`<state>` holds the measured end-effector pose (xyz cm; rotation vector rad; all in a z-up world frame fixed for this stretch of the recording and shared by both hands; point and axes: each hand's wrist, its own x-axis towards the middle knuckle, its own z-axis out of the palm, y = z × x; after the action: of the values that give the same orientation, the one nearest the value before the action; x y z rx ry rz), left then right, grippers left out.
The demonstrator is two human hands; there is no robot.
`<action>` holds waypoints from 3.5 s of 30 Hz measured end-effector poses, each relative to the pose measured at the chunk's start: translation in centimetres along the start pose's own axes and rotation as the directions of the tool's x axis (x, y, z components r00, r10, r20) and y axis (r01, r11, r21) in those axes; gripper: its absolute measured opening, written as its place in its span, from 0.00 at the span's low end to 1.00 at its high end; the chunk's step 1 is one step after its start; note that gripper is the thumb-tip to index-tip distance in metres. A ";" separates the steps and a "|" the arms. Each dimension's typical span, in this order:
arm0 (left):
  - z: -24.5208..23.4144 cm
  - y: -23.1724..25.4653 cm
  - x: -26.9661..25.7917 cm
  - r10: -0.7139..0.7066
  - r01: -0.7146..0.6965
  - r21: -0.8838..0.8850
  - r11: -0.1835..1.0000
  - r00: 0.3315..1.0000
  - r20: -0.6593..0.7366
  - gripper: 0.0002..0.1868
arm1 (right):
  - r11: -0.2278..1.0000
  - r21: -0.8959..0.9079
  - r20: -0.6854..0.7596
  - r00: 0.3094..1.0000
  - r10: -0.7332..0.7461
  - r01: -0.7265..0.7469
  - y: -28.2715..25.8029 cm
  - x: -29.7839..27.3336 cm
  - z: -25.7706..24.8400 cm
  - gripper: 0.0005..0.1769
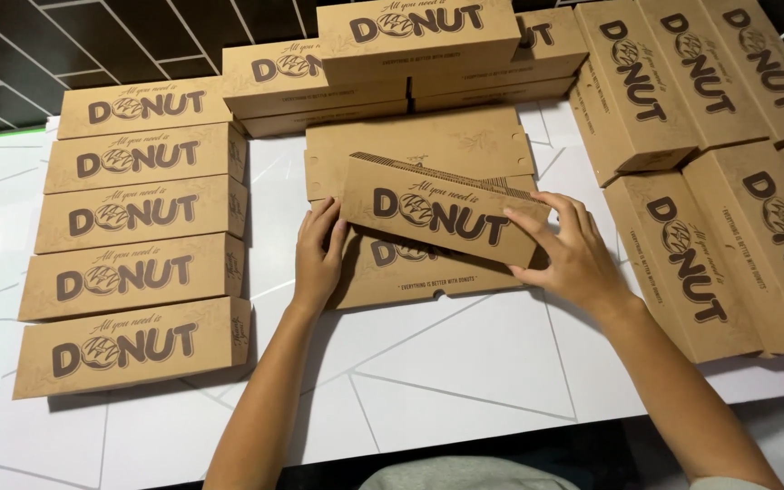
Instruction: The person assembles flat-packed cardboard donut boxes on a white table. They fold the side flaps, tuck tabs into slots, and close the lids to form complete boxes. The process is repeated for multiple boxes.
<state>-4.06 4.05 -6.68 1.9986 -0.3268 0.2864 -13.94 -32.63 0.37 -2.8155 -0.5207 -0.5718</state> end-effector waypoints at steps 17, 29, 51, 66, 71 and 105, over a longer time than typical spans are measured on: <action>-0.7 2.1 -0.2 0.132 -0.142 0.093 0.986 0.986 0.099 0.16 | 0.824 -0.122 -0.519 0.743 0.421 -0.553 3.3 -23.9 -8.9 0.37; 2.1 5.0 -2.9 0.440 -0.640 0.430 0.637 0.760 0.479 0.42 | 0.735 -0.302 -0.584 0.727 0.361 -0.608 0.2 -21.4 -7.1 0.26; 2.9 3.9 -3.7 0.455 -0.666 0.425 0.613 0.737 0.500 0.38 | 0.974 0.203 0.219 0.965 -0.146 0.101 -4.7 1.4 2.8 0.30; 2.3 4.8 -3.5 0.401 -0.608 0.394 0.689 0.773 0.492 0.30 | 0.957 0.245 0.068 0.982 -0.177 0.156 -4.0 0.3 4.3 0.22; 1.7 5.5 -3.2 0.370 -0.615 0.384 0.688 0.753 0.544 0.40 | 0.950 0.266 0.046 0.982 -0.184 0.166 -4.2 0.1 4.2 0.18; 2.3 5.9 -3.9 0.292 -0.481 0.339 0.808 0.828 0.479 0.36 | 0.903 0.429 0.115 0.992 -0.059 0.004 -4.3 0.1 3.7 0.16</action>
<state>-9.66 -0.06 -4.09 2.4356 -1.0422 0.2138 -14.24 -27.58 -2.32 -2.4322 -0.6300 -0.2442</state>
